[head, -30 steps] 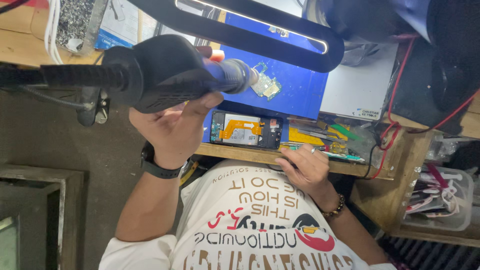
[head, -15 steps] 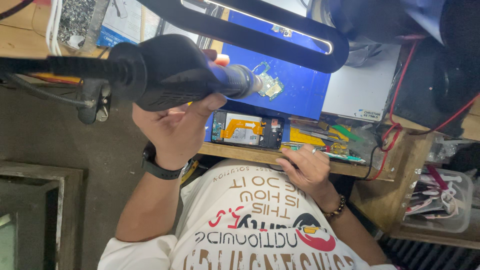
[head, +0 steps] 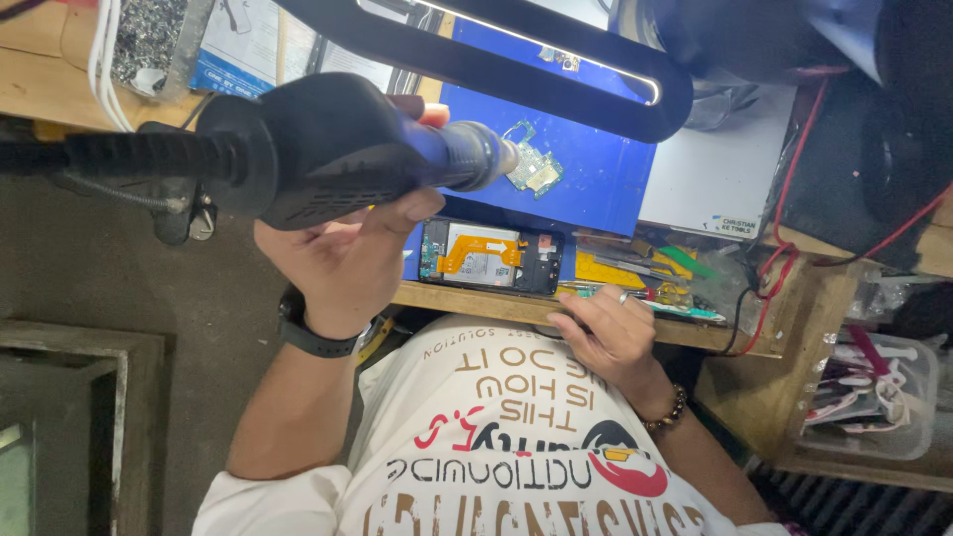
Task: The person cleans a small circuit board with a toothbrush and then applies heat to it with a heat gun at a workbench.
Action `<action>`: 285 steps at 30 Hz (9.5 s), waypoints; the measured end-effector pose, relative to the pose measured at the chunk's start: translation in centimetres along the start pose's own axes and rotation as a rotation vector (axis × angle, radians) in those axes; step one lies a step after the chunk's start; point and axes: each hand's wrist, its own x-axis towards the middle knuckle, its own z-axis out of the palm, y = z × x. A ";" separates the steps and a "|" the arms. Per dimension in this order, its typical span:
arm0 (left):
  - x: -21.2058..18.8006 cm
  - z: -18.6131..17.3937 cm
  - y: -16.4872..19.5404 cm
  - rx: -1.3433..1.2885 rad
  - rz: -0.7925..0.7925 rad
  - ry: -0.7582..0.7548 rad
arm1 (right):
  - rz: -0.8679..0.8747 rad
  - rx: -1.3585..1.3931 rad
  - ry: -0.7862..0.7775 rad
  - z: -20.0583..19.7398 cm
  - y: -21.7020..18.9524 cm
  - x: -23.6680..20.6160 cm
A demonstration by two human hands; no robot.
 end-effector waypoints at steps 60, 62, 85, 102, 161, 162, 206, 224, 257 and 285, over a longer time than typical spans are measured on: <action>-0.5 -0.2 -0.5 -0.025 0.018 0.031 | -0.004 0.001 0.006 0.0 0.0 0.3; -0.5 -0.2 -0.5 -0.033 0.022 0.039 | -0.001 -0.003 0.001 0.0 0.0 0.3; -0.1 -0.1 -0.4 -0.041 0.031 0.063 | -0.009 0.007 -0.004 0.2 0.3 -0.1; -0.3 -0.8 -0.8 -0.041 0.041 0.091 | 0.128 -0.288 0.017 -1.1 -0.3 8.6; -1.4 -0.4 -1.9 -0.191 0.011 0.055 | 0.043 0.046 -0.003 1.5 -0.8 -0.3; -1.4 -0.2 -1.9 -0.194 0.026 0.073 | 0.042 0.040 -0.001 1.5 -0.9 -0.3; -1.8 0.4 -0.6 -0.173 0.028 0.070 | 0.047 0.005 -0.008 1.5 -1.3 -0.5; -2.0 0.5 -1.4 -0.173 0.028 0.106 | 0.035 0.016 -0.005 1.2 -1.1 -0.6; -1.5 0.3 -0.8 -0.043 0.000 0.066 | 0.029 0.043 0.003 0.8 -0.2 -0.7; -1.9 0.6 -1.4 -0.119 0.022 0.078 | 0.023 0.032 0.015 0.8 -0.3 -0.6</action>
